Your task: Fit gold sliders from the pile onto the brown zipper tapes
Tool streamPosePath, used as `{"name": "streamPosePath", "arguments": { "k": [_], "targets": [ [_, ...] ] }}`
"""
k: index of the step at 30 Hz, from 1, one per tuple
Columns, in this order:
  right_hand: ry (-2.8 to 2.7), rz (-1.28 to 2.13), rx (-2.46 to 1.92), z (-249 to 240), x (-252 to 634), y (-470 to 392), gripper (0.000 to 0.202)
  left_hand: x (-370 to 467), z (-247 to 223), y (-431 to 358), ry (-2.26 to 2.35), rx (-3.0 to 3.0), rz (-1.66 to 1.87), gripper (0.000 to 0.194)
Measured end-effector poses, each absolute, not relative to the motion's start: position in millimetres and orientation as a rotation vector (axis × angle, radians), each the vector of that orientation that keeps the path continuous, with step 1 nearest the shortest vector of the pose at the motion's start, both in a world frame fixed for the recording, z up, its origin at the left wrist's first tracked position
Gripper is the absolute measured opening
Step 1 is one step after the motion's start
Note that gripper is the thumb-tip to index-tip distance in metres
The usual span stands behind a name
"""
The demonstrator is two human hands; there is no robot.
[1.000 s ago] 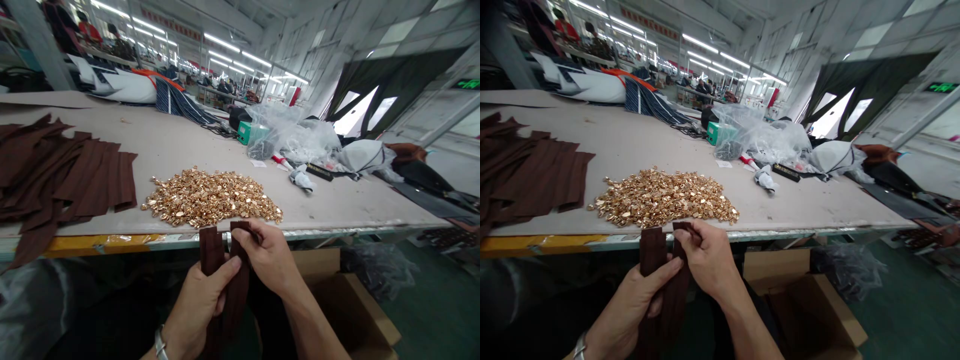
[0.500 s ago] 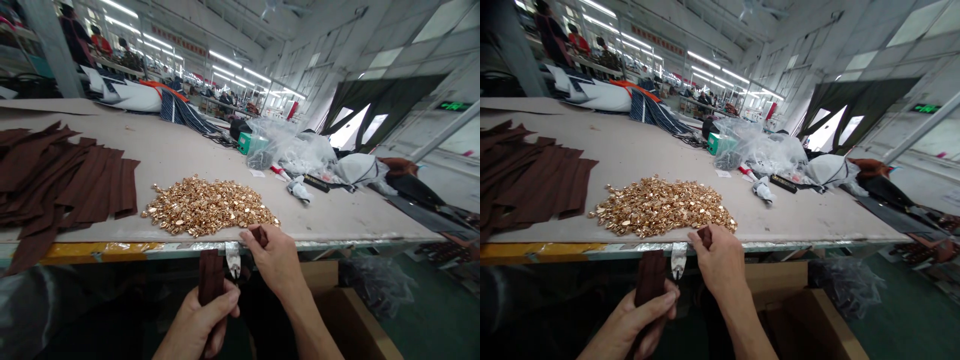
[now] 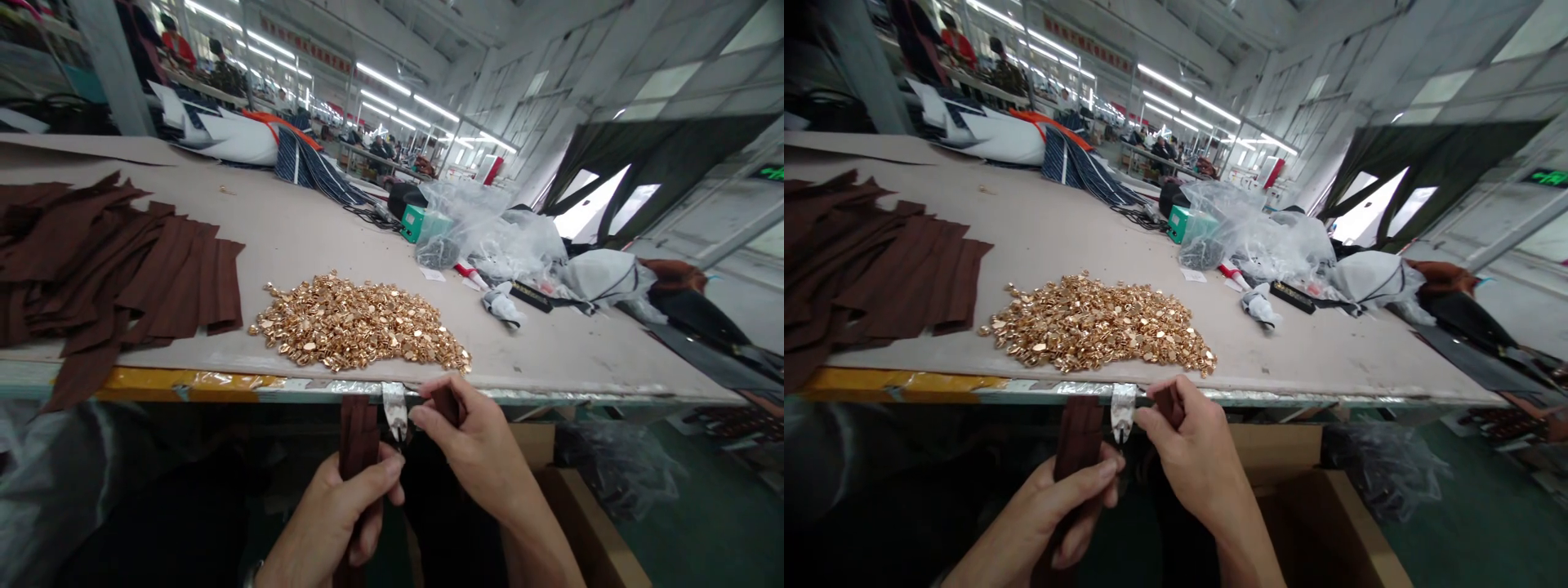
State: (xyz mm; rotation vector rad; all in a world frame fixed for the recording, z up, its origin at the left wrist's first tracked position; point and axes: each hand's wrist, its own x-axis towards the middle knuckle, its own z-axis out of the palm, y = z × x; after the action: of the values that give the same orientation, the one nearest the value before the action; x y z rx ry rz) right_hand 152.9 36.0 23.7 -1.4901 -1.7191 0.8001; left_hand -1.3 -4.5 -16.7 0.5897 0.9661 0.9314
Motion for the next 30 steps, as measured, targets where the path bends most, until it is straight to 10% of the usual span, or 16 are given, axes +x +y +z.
{"name": "streamPosePath", "arguments": {
  "k": [9,30],
  "targets": [
    [-1.357,1.452,-1.246,10.0,145.5,19.7,0.027,-0.9,-20.2,-5.2,1.031,0.589,0.929,0.022],
    [-1.460,1.332,-1.220,7.4,142.1,35.5,0.017,5.0,-18.4,-1.1,0.989,0.611,1.009,0.031]
  ]
}}
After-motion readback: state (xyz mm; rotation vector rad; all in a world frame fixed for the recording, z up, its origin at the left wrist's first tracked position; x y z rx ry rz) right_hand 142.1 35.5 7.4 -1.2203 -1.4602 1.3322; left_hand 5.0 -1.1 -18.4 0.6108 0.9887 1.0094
